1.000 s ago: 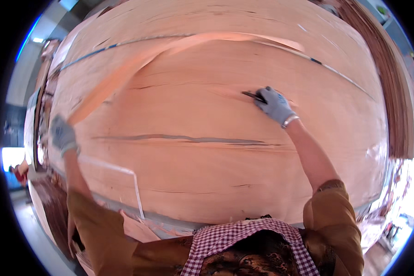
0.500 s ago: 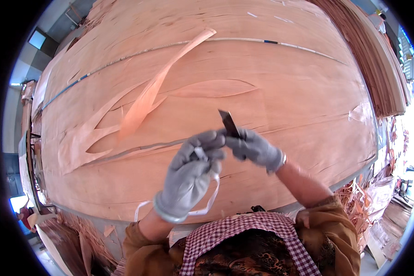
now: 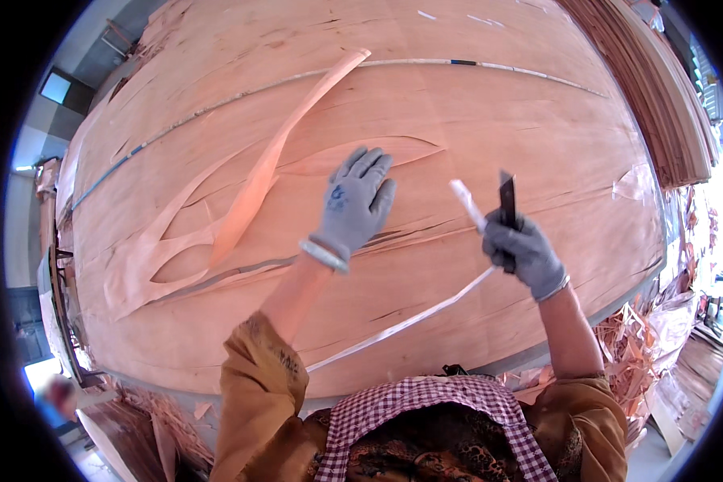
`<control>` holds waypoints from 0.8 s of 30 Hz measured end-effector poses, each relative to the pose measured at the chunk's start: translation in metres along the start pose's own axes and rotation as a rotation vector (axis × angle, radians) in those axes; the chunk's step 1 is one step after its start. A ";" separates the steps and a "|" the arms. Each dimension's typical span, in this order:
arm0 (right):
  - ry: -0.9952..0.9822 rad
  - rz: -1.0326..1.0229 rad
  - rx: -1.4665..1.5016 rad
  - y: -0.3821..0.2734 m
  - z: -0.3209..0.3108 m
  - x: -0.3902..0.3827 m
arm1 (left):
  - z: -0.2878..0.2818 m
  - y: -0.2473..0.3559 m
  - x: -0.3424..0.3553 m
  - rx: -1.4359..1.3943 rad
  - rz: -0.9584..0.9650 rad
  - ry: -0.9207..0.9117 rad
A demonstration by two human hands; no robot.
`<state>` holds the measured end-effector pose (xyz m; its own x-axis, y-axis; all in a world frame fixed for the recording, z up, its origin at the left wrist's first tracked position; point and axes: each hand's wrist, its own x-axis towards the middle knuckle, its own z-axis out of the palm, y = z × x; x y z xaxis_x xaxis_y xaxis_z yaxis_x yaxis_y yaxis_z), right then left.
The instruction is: The person cuts thin strips of wood veneer using a utility knife while wearing gloves and an apron.
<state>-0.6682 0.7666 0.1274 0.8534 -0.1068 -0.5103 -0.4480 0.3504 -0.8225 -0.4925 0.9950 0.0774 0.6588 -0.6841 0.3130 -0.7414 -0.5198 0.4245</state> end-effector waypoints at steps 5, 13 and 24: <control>0.126 -0.114 -0.196 -0.030 -0.016 0.040 | 0.031 -0.014 0.012 0.314 0.206 -0.108; 0.029 -0.153 -0.119 -0.034 0.004 0.128 | 0.054 -0.025 0.010 0.323 0.157 -0.176; 0.107 -0.002 -0.314 -0.014 -0.004 0.178 | 0.072 -0.035 0.044 0.118 0.037 0.067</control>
<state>-0.5115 0.7387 0.0471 0.8290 -0.2099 -0.5183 -0.5208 0.0477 -0.8523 -0.4465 0.9464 0.0152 0.6348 -0.6704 0.3841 -0.7726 -0.5540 0.3101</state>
